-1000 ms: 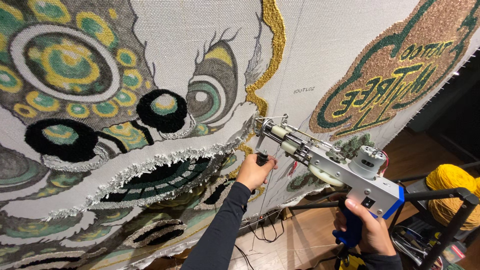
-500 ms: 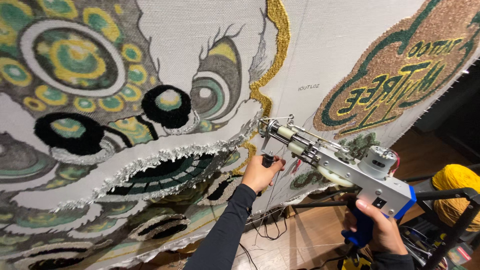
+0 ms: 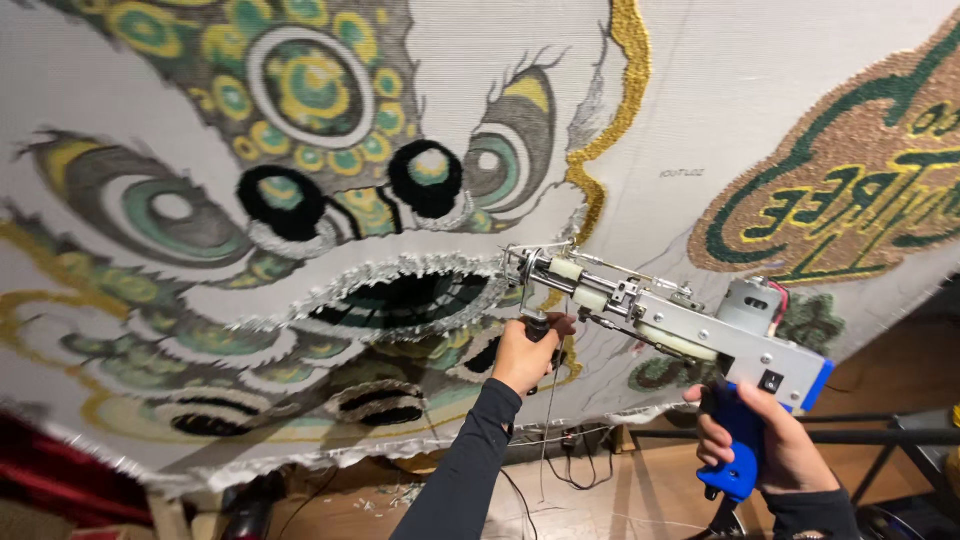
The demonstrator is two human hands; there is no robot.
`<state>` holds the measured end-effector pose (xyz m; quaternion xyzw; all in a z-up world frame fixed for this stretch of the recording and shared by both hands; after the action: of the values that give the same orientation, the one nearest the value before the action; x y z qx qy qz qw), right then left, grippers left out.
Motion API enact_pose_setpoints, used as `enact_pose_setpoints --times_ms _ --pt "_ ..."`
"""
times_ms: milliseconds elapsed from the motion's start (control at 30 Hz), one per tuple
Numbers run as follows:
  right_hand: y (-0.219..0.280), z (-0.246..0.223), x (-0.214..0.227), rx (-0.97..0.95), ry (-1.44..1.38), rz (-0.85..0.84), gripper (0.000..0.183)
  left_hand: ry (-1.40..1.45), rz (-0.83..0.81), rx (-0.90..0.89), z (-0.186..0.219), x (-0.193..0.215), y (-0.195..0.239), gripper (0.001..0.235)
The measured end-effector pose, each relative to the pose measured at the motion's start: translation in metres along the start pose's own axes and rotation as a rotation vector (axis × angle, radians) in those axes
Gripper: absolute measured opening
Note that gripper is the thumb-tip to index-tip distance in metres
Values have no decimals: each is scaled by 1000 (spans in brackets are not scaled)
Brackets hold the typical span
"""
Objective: The person uses a handheld tufting gun to apply white yarn to a large canvas featuring a cartoon character design. They guide the tool along the contours of the character's face, filling in specific areas with loops of yarn. The person occasionally pauses to adjust the yarn feed or reposition the tool.
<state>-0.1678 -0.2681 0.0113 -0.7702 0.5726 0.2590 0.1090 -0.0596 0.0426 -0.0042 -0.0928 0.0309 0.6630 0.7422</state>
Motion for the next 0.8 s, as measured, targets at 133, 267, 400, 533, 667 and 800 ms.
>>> enact_pose_setpoints --times_ms 133,267,400,533,667,800 --pt "-4 2 0 -7 -219 -384 92 35 56 -101 -8 15 20 27" --pt "-31 29 28 72 -237 -453 91 60 153 -90 0 12 44 29" --pt "-65 52 -2 -178 84 -366 89 145 171 -103 10 4 64 29" --pt "-67 81 -75 -342 590 -210 90 317 155 -150 18 -3 80 24" --pt "-77 129 -101 -199 764 -505 61 284 202 -123 21 6 92 22" --pt "-96 173 -35 -356 1134 -418 44 273 239 -128 27 44 110 21"
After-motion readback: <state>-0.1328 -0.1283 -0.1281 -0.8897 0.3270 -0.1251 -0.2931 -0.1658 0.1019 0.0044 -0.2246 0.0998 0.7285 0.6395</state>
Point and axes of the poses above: each hand's wrist, its own y-axis away from the middle knuckle, its own x-axis out of the back of the hand, z = x × y, the point moved 1 cm from there along -y, towards the middle knuckle
